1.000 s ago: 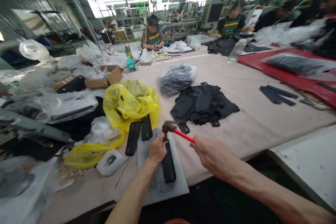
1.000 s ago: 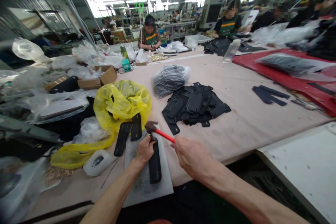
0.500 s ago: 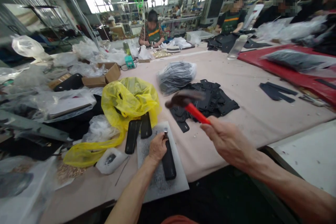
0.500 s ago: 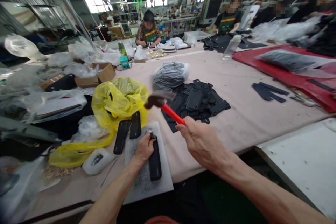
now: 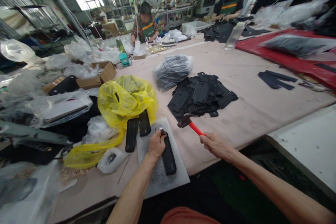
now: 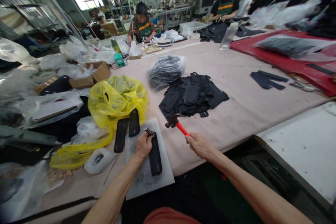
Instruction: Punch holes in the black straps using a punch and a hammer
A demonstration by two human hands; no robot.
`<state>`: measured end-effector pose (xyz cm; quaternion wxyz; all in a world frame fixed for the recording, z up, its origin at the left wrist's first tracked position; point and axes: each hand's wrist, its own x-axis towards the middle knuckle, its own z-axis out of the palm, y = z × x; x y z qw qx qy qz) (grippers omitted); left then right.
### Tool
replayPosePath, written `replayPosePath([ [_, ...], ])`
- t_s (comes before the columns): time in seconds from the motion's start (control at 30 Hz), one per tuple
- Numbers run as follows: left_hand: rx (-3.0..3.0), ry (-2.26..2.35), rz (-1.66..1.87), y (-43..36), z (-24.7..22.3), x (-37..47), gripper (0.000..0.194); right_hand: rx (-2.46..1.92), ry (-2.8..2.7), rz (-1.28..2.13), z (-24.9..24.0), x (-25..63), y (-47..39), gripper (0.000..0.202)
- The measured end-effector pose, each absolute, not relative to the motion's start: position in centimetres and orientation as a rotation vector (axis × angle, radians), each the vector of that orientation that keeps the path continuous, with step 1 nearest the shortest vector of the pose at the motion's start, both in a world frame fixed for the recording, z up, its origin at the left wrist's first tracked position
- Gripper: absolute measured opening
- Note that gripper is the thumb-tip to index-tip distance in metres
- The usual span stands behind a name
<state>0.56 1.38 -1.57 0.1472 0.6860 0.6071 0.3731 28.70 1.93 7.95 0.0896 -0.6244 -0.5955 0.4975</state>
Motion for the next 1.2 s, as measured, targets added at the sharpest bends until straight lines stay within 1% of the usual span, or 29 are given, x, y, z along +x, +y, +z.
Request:
replayPosePath([
  [0.03,1.967,1.741,1.082,1.4,-1.7,0.5,0.012,-1.892,-1.801,1.451,6.5,28.9,1.9,0.031],
  [0.07,1.959,1.737,1.088,1.4,-1.8,0.5,0.013,-1.91,-1.894,1.326,5.3,28.9,1.9,0.029],
  [0.13,1.937,1.743,1.083,1.5,-1.9,0.4,0.014,-1.87,-2.149,0.879,3.8,28.3,1.7,0.023],
  [0.2,1.912,1.759,1.069,1.5,-2.0,0.4,0.014,-1.729,-2.302,0.491,3.4,26.7,1.4,0.028],
  [0.23,1.901,1.763,1.065,1.5,-2.0,0.4,0.014,-1.646,-2.329,0.405,3.5,25.7,1.1,0.034],
  [0.27,1.893,1.762,1.06,1.5,-1.9,0.4,0.015,-1.564,-2.346,0.398,3.6,24.4,0.7,0.039],
  [0.37,1.857,1.744,1.066,1.4,-1.6,0.5,0.018,-1.343,-2.398,0.553,3.4,20.7,-1.1,0.057],
  [0.43,1.795,1.747,1.078,1.5,-1.3,0.5,0.019,-1.302,-2.425,0.626,2.7,18.9,-2.4,0.07],
  [0.5,1.675,1.822,1.118,1.7,-0.9,0.5,0.018,-1.335,-2.425,0.662,1.8,18.0,-3.3,0.076],
  [0.6,1.448,1.976,1.233,2.2,-0.4,0.0,0.019,-1.363,-2.415,0.704,1.0,18.0,-3.7,0.076],
  [0.67,1.398,1.973,1.268,2.2,-0.1,-0.3,0.02,-1.35,-2.418,0.712,1.0,18.2,-3.4,0.076],
  [0.87,1.535,1.81,1.185,0.2,0.1,-0.5,0.02,-1.313,-2.427,0.673,2.0,18.5,-3.8,0.073],
  [1.0,1.586,1.752,1.203,-0.6,-0.1,-0.1,0.019,-1.17,-2.522,0.706,2.3,19.3,-5.4,0.083],
  [1.1,1.568,1.777,1.233,-0.4,0.0,-0.2,0.02,-1.168,-2.559,0.696,2.0,19.3,-5.1,0.077],
  [1.2,1.544,1.815,1.27,-0.1,0.4,-0.4,0.021,-1.204,-2.545,0.636,1.6,18.3,-2.0,0.07],
])
